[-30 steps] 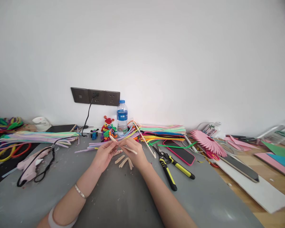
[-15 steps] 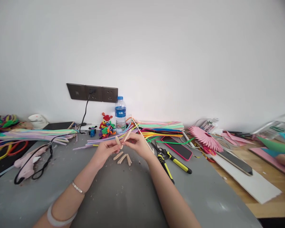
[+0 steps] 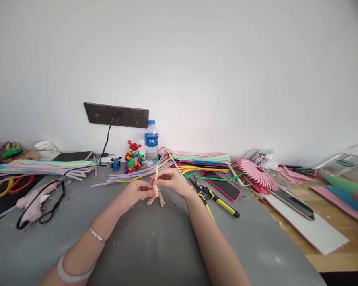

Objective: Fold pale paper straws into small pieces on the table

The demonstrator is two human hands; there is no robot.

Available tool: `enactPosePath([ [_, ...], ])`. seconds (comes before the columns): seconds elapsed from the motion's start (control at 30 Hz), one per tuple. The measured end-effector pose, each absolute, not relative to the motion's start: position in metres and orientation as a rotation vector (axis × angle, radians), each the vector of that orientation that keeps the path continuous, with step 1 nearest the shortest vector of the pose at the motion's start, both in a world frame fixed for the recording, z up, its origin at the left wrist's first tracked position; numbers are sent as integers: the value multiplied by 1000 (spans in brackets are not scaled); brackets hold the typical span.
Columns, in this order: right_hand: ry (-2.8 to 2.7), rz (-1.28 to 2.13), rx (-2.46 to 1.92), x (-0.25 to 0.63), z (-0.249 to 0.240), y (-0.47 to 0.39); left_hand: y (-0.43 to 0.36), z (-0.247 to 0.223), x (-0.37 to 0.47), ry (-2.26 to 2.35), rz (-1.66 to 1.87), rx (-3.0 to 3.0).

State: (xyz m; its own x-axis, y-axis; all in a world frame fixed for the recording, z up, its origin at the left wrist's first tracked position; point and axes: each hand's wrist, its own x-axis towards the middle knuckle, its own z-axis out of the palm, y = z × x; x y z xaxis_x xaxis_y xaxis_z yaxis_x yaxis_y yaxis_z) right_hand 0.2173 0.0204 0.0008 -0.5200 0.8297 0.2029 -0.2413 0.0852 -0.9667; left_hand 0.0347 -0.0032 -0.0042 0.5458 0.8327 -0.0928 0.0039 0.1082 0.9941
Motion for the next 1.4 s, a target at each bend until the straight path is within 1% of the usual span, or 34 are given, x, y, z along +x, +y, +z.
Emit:
enactPosePath([
  [0.2,-1485,1490,-706,212,-2,22,0,-13,37,974,788,1355],
  [0.43,-1421,1429,-761,206,-14,28,4,-22,35,1050,842,1483],
  [0.57,-1423,1428,-787,206,-15,29,6,-24,33,1092,816,1544],
  [0.8,-1361,1441,-807,207,-11,27,4,-21,36,1068,820,1487],
  [1.23,-1528,1409,-883,216,-1,24,-1,-7,34,1059,802,1706],
  [1.4,-1531,1405,-897,217,-2,24,-2,-8,36,1011,845,1666],
])
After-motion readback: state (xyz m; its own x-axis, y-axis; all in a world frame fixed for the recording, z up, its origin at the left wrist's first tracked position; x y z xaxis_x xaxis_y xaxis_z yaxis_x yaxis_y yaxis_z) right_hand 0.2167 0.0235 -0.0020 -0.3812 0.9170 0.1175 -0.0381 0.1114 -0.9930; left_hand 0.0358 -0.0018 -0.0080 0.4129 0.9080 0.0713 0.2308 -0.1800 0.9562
